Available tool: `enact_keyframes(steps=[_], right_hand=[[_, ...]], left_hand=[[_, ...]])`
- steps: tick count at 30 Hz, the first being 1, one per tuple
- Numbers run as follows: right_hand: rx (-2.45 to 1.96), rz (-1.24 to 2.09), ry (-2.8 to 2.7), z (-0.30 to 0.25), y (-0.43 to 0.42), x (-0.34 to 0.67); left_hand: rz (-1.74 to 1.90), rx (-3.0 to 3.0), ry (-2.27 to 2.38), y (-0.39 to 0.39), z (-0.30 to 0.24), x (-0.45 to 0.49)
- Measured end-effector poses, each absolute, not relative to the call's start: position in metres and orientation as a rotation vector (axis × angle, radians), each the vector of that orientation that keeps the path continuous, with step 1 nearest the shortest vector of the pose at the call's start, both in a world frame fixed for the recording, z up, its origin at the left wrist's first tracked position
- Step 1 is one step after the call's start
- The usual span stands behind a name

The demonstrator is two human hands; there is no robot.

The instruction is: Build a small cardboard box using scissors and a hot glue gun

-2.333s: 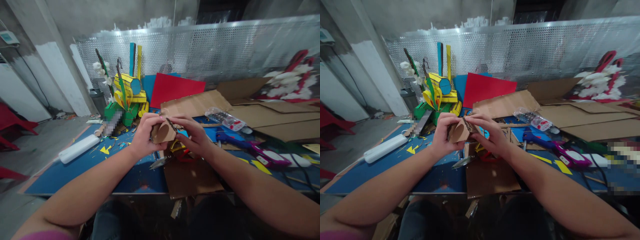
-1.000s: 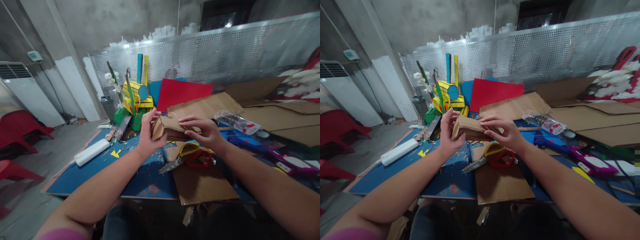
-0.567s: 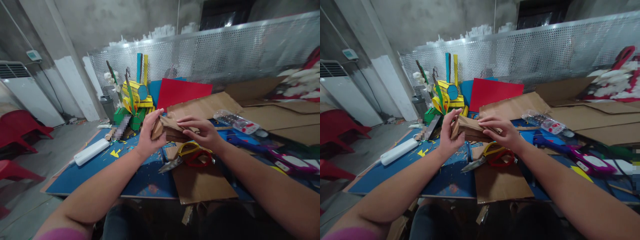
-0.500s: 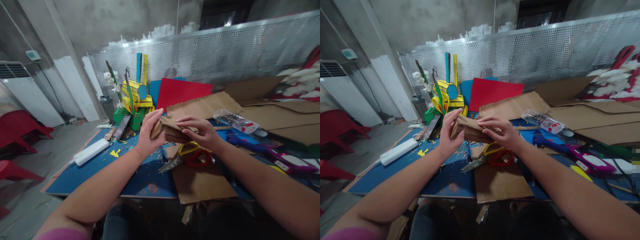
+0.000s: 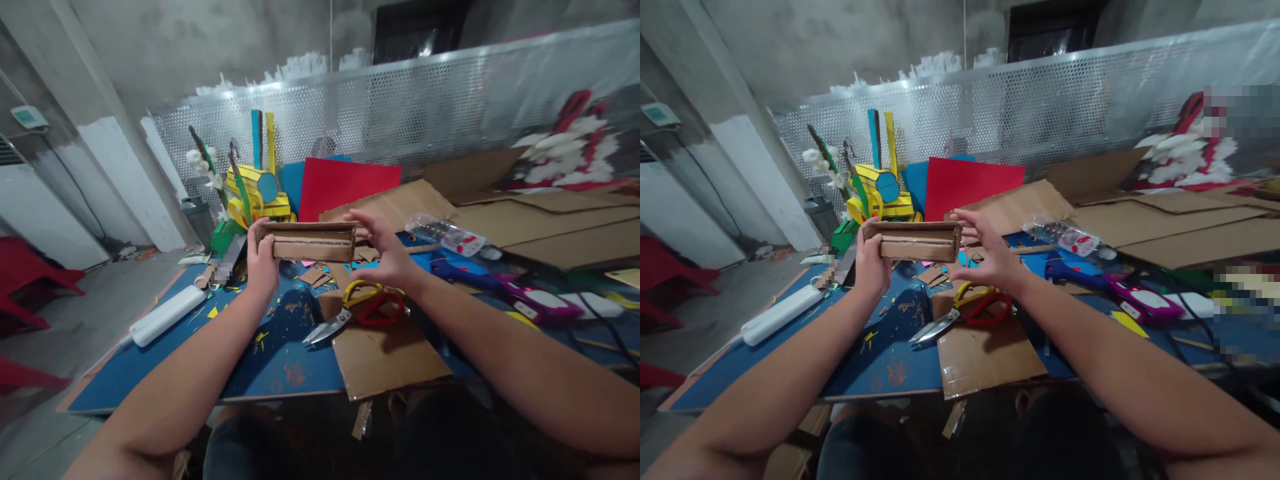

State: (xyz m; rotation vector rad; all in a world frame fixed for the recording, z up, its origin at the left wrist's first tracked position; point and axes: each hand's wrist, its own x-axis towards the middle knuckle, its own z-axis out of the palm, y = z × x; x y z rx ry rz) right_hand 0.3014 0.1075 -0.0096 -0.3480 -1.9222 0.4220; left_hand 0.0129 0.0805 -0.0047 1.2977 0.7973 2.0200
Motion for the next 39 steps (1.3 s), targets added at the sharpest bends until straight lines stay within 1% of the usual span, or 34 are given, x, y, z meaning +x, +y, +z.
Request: enact_keyframes(steps=[6,10,23,39], right_hand=[[-0.380,0.134,-1.920,-0.003,0.073,0.282],[-0.267,0.045,-1.909,0.005,0.060,0.278],[-0.188,0.079,-1.853,0.003,0.052,0.269],[-0.193,0.058,-1.799,0.003,0.049,0.263]], left_hand=[[1.881,1.042,0.520,0.080,-0.012,0.025],[1.791,0.933,0.480,0.076,-0.015,0.029],[1.669,0.590,0.517,0.070,-0.020,0.043],[1.585,0.529,0.547,0.065,-0.022,0.055]])
